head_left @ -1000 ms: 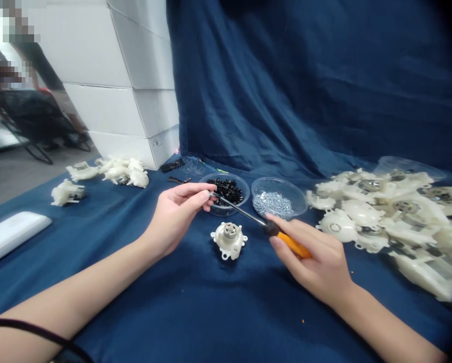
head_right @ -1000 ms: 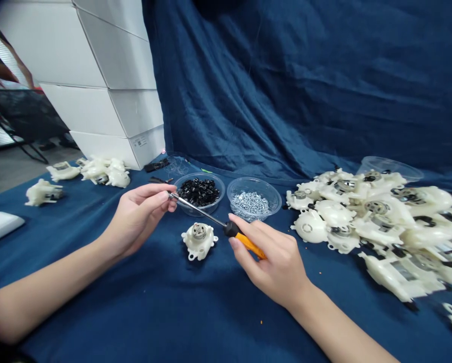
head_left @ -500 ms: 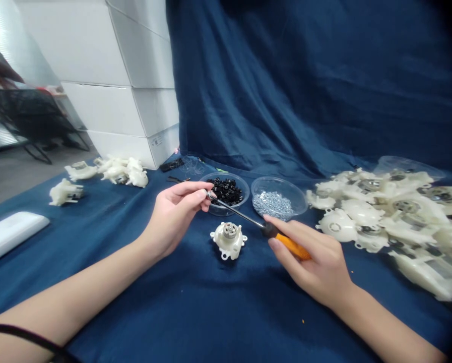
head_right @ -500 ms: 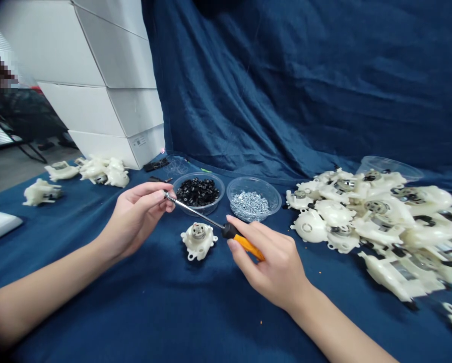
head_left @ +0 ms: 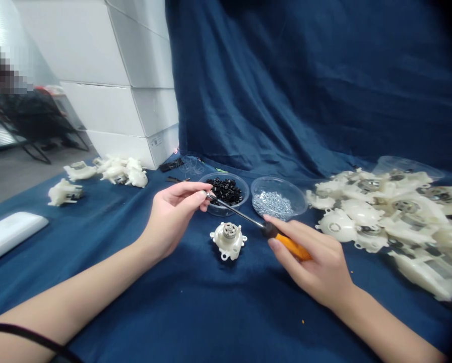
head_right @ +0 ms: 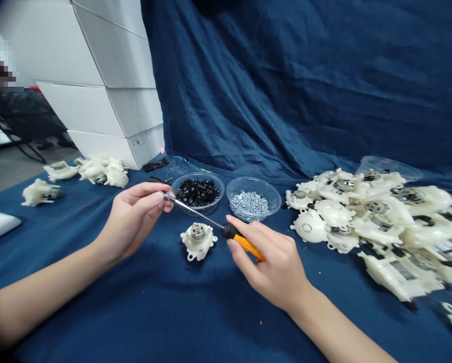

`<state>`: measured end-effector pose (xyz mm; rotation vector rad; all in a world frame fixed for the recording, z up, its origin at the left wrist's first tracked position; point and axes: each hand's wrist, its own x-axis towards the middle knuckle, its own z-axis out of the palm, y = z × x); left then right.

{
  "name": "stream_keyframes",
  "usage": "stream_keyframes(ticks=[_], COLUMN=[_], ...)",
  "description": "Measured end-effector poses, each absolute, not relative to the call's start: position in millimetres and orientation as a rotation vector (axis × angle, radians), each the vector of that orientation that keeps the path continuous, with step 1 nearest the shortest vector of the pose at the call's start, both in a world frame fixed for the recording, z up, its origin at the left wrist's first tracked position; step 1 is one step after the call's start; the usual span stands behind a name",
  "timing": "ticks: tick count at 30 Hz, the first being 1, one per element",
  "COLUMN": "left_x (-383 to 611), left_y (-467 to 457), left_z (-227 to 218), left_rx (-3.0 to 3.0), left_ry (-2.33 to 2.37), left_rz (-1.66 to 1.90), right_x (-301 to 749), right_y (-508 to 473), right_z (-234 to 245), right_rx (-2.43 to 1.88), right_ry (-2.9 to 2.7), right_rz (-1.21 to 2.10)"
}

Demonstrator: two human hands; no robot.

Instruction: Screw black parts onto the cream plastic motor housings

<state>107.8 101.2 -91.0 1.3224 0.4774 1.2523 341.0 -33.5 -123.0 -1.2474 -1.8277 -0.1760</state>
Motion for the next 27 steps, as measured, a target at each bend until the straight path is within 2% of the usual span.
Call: stream_keyframes(ticks=[9, 19, 27], left_x=[103, 98, 99], left_y=[103, 108, 110], left_z=[-91, -88, -94], left_rx=[1.743, 1.962, 1.750], left_ry=[0.526, 0.415, 0.475], left_rz=[1.467, 1.440, 1.397], right_x=[343, 351, 349], right_y=[-33, -32, -35], right_z=[-115, -112, -117], right_rx=[-1.234, -1.249, -1.382], right_ry=[-1.747, -1.766, -1.688], right_rz=[-0.342, -0.088, 0.086])
